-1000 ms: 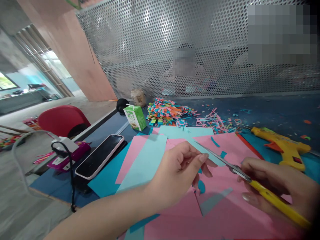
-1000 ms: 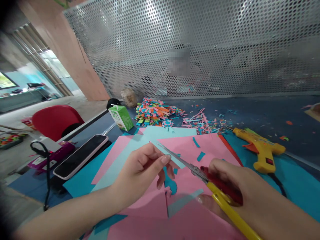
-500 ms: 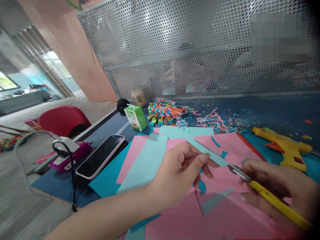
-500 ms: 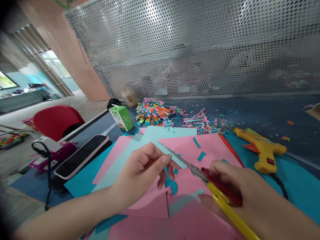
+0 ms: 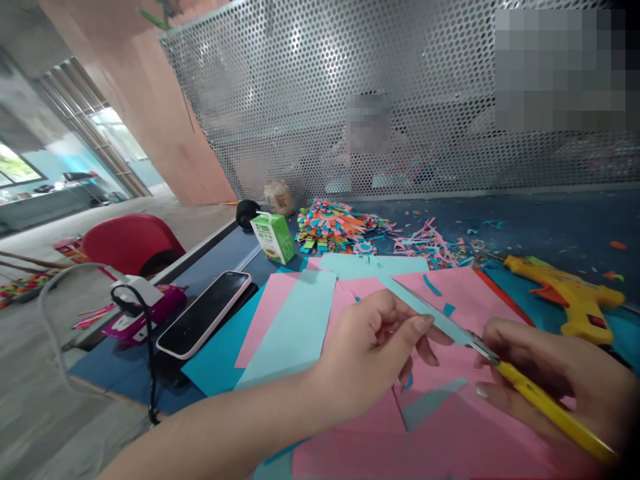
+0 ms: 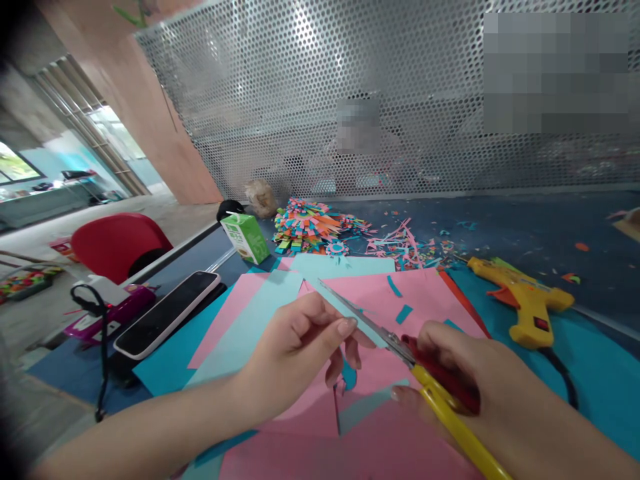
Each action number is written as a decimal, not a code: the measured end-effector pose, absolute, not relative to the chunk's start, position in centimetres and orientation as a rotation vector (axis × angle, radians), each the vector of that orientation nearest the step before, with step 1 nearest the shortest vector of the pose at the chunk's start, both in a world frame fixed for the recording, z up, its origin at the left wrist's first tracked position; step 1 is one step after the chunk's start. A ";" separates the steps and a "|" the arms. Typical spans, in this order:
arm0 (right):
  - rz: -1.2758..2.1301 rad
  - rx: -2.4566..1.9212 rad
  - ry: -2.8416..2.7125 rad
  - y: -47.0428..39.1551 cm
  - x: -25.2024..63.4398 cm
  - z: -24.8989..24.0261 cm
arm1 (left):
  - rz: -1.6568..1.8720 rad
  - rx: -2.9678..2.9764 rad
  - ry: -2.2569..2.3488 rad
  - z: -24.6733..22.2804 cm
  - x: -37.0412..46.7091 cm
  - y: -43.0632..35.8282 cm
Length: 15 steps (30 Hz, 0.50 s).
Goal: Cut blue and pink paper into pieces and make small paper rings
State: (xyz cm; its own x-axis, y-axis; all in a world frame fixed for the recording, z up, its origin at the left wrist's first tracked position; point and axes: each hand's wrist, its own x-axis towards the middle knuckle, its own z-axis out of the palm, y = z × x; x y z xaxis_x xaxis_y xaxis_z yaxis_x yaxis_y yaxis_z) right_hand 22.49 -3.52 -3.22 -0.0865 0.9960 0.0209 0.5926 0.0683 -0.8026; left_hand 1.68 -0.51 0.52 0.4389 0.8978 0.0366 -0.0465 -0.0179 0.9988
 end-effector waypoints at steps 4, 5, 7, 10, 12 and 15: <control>0.850 -1.512 -1.812 -3.0 22.8 -3.2 | 0.909 1.364 0.794 0.7 1.7 -0.5; 0.853 -1.493 -1.827 -2.8 22.9 -3.2 | 0.899 1.365 0.793 0.6 1.7 -0.5; 0.877 -1.479 -1.820 -2.6 22.8 -2.9 | 0.860 1.378 0.792 0.4 1.7 -0.6; 0.957 -1.469 -1.739 -2.7 22.5 -2.5 | 0.828 1.390 0.773 -0.1 2.0 -0.5; 1.003 -1.462 -1.713 -3.0 22.2 -2.3 | 0.825 1.402 0.764 -0.2 2.1 -0.4; 0.978 -1.484 -1.710 -3.1 22.4 -2.3 | 0.830 1.409 0.757 -0.1 2.2 -0.3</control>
State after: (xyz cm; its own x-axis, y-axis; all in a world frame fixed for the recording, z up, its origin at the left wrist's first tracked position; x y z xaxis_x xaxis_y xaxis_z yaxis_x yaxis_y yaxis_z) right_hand 22.40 -3.07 -2.34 -0.1361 0.9907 0.0086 0.4945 0.0754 -0.8659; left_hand 2.25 -0.25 -0.09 0.5224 0.8520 0.0340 -0.0448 -0.0124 0.9989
